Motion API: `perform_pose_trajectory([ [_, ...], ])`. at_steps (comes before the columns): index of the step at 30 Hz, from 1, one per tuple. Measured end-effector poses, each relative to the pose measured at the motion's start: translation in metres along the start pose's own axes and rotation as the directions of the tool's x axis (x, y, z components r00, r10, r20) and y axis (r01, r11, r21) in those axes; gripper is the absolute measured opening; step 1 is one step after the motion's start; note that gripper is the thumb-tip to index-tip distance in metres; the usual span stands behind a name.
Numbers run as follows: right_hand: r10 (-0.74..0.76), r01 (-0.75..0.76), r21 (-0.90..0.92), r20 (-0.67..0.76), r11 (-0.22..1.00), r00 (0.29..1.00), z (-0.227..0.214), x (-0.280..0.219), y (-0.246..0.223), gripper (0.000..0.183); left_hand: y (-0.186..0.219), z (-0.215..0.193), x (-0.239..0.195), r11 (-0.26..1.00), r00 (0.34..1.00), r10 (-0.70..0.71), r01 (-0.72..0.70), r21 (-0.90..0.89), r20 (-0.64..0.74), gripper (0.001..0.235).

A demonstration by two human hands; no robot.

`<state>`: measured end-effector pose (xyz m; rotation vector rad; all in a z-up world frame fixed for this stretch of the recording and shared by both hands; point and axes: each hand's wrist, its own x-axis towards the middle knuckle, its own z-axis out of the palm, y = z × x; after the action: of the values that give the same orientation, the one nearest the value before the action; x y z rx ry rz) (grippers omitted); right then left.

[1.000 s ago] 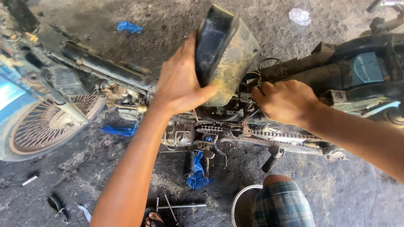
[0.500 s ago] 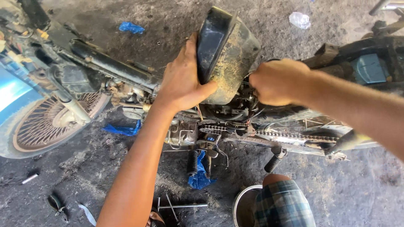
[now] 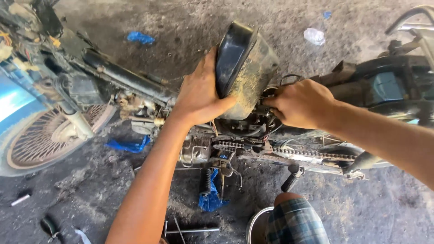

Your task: The person uses a wrench to loosen a bolt on the motorcycle's engine area. They then remove a black plastic cover, place it aside, and proceed to work on the internal components and wiring with their hands.

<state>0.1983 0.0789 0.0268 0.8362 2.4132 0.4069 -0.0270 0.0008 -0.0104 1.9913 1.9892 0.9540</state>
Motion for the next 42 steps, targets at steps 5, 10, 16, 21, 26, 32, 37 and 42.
perform_pose_trajectory([
  [5, -0.099, 0.067, -0.126, -0.269, 0.990, 0.958, 0.031, 0.005, -0.002, 0.039, -0.007, 0.007, 0.001, 0.999, 1.000, -0.023, 0.022, 0.044, 0.012, 0.119],
  [10, -0.071, 0.041, -0.318, -0.084, 0.947, 0.994, 0.039, 0.006, -0.015, 0.025, 0.001, 0.000, 0.000, 0.997, 0.997, -0.067, 0.066, 0.038, 0.046, 0.116],
  [16, -0.032, 0.020, -0.048, -0.265, 0.999, 0.964, 0.033, -0.006, -0.016, 0.030, -0.002, -0.001, 0.000, 0.999, 0.998, -0.052, 0.052, 0.016, 0.035, 0.115],
  [21, -0.055, 0.042, -0.049, -0.311, 0.998, 0.949, 0.043, -0.006, -0.016, 0.034, -0.009, 0.003, 0.002, 1.000, 0.999, 0.024, -0.024, -0.005, -0.027, 0.115],
  [26, -0.100, 0.050, -0.136, -0.396, 0.989, 0.913, 0.052, -0.005, -0.012, 0.042, 0.001, -0.006, 0.001, 0.999, 1.000, 0.001, -0.001, -0.049, 0.008, 0.111],
  [32, -0.138, 0.069, -0.176, -0.413, 0.982, 0.900, 0.055, -0.006, -0.008, 0.046, -0.003, -0.005, 0.001, 0.997, 0.998, 0.056, -0.056, -0.045, -0.004, 0.111],
  [37, -0.181, 0.082, -0.219, -0.480, 0.972, 0.858, 0.057, -0.008, -0.003, 0.049, -0.001, -0.005, 0.003, 0.998, 0.999, 0.038, -0.036, -0.047, 0.029, 0.112],
  [42, -0.230, 0.089, -0.309, -0.456, 0.947, 0.860, 0.067, -0.006, 0.001, 0.041, -0.006, -0.002, 0.003, 0.998, 0.998, 0.060, -0.059, -0.033, 0.025, 0.113],
])
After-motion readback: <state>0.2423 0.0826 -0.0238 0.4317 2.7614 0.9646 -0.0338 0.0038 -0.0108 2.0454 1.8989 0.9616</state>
